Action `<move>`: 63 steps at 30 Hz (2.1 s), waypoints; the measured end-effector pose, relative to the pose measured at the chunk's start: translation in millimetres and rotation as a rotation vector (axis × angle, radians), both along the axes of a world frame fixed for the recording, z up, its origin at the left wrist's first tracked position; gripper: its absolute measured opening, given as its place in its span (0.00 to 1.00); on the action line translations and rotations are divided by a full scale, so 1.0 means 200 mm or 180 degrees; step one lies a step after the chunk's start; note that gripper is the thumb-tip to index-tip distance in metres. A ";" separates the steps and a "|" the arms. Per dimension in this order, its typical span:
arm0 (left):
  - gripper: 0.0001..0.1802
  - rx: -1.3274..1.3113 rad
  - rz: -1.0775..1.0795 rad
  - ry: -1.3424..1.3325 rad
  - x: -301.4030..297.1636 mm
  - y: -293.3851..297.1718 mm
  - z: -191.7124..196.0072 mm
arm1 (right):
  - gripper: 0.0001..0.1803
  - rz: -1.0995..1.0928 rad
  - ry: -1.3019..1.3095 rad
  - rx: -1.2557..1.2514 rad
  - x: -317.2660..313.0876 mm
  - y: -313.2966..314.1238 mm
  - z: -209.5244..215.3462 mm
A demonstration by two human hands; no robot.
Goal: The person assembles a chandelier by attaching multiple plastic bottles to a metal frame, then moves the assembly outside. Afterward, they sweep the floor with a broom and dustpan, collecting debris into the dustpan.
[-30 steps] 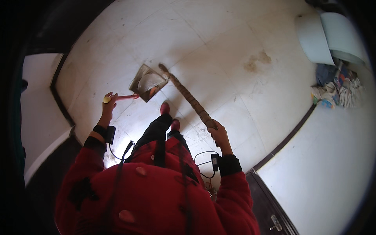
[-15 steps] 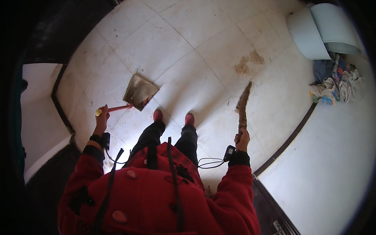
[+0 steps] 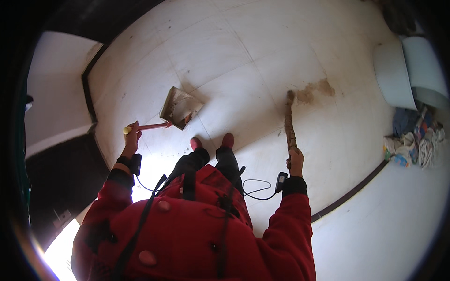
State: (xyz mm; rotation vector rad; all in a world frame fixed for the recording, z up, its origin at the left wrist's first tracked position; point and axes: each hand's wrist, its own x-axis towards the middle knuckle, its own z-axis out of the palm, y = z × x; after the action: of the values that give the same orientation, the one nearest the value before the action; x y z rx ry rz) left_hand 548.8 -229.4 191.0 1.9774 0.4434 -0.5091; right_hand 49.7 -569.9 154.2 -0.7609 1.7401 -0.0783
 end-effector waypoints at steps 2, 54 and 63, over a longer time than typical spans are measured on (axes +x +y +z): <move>0.09 -0.0262 -0.0507 0.0145 0.02 0.02 -0.03 | 0.18 0.0288 0.0061 -0.0018 0.11 -0.03 0.01; 0.14 0.0615 -0.1033 -0.0300 -0.22 0.36 -0.34 | 0.28 0.3923 -0.0270 0.0860 1.18 0.31 0.51; 0.18 -0.0522 0.0399 0.0140 -0.32 0.56 -0.26 | 0.23 0.3211 -0.0398 0.0872 1.16 0.28 0.62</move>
State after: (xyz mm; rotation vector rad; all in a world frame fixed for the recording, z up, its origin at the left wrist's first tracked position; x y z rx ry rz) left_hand 484.8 -116.5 138.4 1.7721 0.5328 -0.4942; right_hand 281.8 -514.2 278.0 -1.3002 1.0567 0.7606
